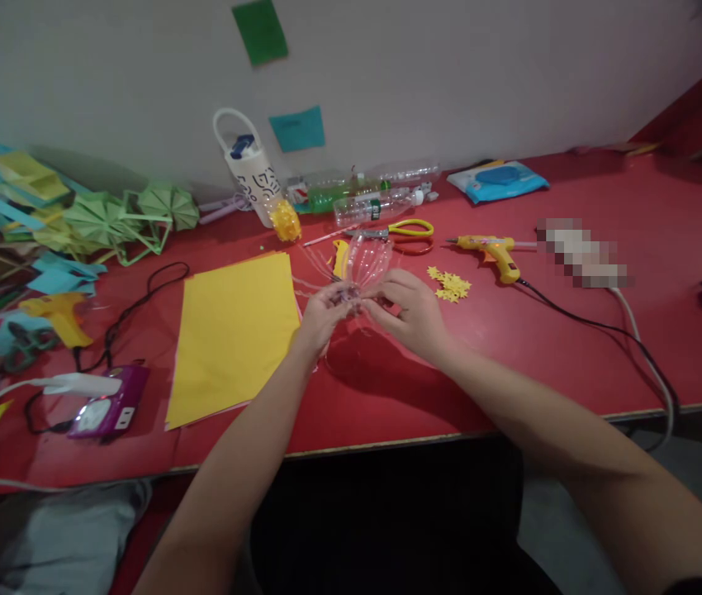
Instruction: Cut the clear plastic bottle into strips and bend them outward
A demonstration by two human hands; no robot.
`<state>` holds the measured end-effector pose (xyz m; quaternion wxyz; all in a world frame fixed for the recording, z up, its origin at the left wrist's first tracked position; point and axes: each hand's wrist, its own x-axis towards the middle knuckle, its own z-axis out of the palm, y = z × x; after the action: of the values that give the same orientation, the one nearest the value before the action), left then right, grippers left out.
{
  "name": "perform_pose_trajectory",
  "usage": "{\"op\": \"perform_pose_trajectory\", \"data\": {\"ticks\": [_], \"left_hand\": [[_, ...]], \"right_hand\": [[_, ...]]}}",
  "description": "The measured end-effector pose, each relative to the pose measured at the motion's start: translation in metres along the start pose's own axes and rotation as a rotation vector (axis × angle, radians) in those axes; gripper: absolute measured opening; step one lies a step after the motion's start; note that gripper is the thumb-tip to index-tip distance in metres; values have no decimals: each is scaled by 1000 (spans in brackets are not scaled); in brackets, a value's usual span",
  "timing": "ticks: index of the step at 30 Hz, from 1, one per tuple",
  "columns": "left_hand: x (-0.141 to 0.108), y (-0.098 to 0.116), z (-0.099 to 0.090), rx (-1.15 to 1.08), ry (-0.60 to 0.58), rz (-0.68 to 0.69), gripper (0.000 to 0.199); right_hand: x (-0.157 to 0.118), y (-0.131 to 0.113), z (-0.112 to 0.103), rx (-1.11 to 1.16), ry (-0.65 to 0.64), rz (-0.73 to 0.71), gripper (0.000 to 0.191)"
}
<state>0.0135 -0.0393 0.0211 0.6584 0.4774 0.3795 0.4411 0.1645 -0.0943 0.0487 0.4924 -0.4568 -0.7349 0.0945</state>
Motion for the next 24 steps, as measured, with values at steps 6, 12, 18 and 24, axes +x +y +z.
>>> {"op": "perform_pose_trajectory", "data": {"ticks": [6,12,18,24], "left_hand": [[3,-1,-3,18,56,104,43],[3,-2,-5,10,74,117,42],[4,-4,-8,1,49,133,42],[8,-8,-8,-10,37,116,46]], "right_hand": [[-2,-4,2,120,-43,116,18],[-1,-2,6,146,-103,125,22],[1,0,4,136,-141,90,24],[1,-2,-1,49,-36,64,19]]}}
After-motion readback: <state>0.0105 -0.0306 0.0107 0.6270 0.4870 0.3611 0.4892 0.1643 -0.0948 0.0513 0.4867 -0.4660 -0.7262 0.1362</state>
